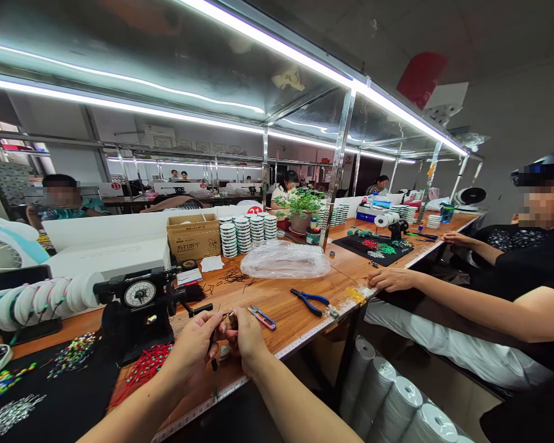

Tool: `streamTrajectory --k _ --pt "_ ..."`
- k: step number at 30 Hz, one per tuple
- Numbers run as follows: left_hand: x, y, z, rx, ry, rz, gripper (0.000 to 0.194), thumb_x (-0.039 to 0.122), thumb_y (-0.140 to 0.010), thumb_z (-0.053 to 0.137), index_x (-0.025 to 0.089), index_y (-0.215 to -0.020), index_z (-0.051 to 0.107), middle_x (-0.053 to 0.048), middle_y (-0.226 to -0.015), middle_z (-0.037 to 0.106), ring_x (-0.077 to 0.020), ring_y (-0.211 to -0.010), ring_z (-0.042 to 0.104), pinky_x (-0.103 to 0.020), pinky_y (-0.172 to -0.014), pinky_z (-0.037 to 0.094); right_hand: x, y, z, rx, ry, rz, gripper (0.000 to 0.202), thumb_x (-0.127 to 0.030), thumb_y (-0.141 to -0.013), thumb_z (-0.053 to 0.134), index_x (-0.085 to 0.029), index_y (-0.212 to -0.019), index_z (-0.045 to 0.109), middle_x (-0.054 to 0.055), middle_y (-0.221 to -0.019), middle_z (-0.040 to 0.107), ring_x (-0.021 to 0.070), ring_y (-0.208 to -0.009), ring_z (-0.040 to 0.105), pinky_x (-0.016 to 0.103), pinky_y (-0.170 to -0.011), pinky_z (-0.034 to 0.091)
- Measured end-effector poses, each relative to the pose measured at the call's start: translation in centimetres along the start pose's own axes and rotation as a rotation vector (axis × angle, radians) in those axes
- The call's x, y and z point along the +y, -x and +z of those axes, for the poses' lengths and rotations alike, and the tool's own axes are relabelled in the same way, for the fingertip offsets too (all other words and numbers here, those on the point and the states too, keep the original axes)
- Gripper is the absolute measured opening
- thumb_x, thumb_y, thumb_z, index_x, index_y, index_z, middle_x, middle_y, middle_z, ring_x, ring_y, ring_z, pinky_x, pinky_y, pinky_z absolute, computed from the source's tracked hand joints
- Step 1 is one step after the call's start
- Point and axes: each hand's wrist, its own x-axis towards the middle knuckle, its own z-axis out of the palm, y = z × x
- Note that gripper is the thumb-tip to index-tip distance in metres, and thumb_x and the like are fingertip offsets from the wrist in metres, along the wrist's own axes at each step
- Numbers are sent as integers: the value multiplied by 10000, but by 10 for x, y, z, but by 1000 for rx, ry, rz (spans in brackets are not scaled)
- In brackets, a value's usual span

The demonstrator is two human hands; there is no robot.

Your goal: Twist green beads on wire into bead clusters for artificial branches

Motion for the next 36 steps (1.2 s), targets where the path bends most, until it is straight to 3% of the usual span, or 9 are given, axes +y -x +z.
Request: streamTrajectory --k 11,15,18,21,25,27,30,33,36 --pt "1 3 -2 0 -38 21 247 362 -766 589 178 -695 441 51 -570 505 -141 -569 642 -131 -319 281 4 0 -6 82 271 -126 498 -542 -881 248 -163 -698 515 -23 -504 446 80 -373 353 185 -356 282" --pt "7 17 -8 -8 -102 90 267 410 -758 604 185 -749 460 58 -558 517 -162 -562 647 -155 -331 343 -21 -12 -43 260 632 -301 350 -421 -920 283 -167 -861 517 67 -792 584 157 -668 559 261 -602 450" --pt "14 28 -14 -54 -163 130 256 417 -782 580 189 -772 464 49 -589 541 -178 -605 661 -199 -413 442 -46 -24 -77 351 806 -334 138 -236 -825 496 -153 -725 539 129 -890 567 243 -939 520 345 -825 393" --pt "24 40 -19 -102 -181 85 235 411 -812 541 192 -774 465 25 -673 571 -197 -681 667 -256 -514 499 -60 -24 -87 358 923 -357 154 -133 -746 559 -135 -593 543 181 -911 554 319 -1064 440 423 -927 293" --pt "38 57 -25 -73 -190 114 233 406 -780 599 181 -763 537 1 -782 598 -144 -774 600 -228 -667 482 -54 9 -53 186 954 -443 234 -261 -844 502 -139 -686 623 143 -964 579 268 -1056 469 367 -928 314" --pt "42 66 -30 -26 -244 179 235 403 -773 614 178 -725 568 21 -706 578 -100 -687 535 -177 -650 435 -40 34 -25 -73 849 -434 382 -414 -902 398 -172 -748 651 82 -865 620 203 -926 555 306 -860 385" --pt "46 76 -45 -6 -286 181 257 427 -782 597 183 -706 573 38 -588 531 -96 -558 465 -184 -543 389 -12 67 8 -560 354 -207 473 -556 -867 395 -148 -834 634 53 -704 613 173 -728 601 306 -757 440" --pt "46 84 -68 57 -323 142 274 447 -750 628 173 -758 611 42 -564 504 -86 -488 404 -192 -464 329 6 83 22 -560 155 -53 385 -528 -735 617 -149 -751 548 -22 -560 523 105 -471 506 254 -558 446" --pt "47 94 -94 112 -300 52 295 427 -717 674 152 -824 655 40 -574 488 -67 -486 352 -175 -449 274 6 86 23 -476 353 -33 338 -480 -736 620 -162 -718 508 -55 -536 469 72 -387 413 197 -409 369"
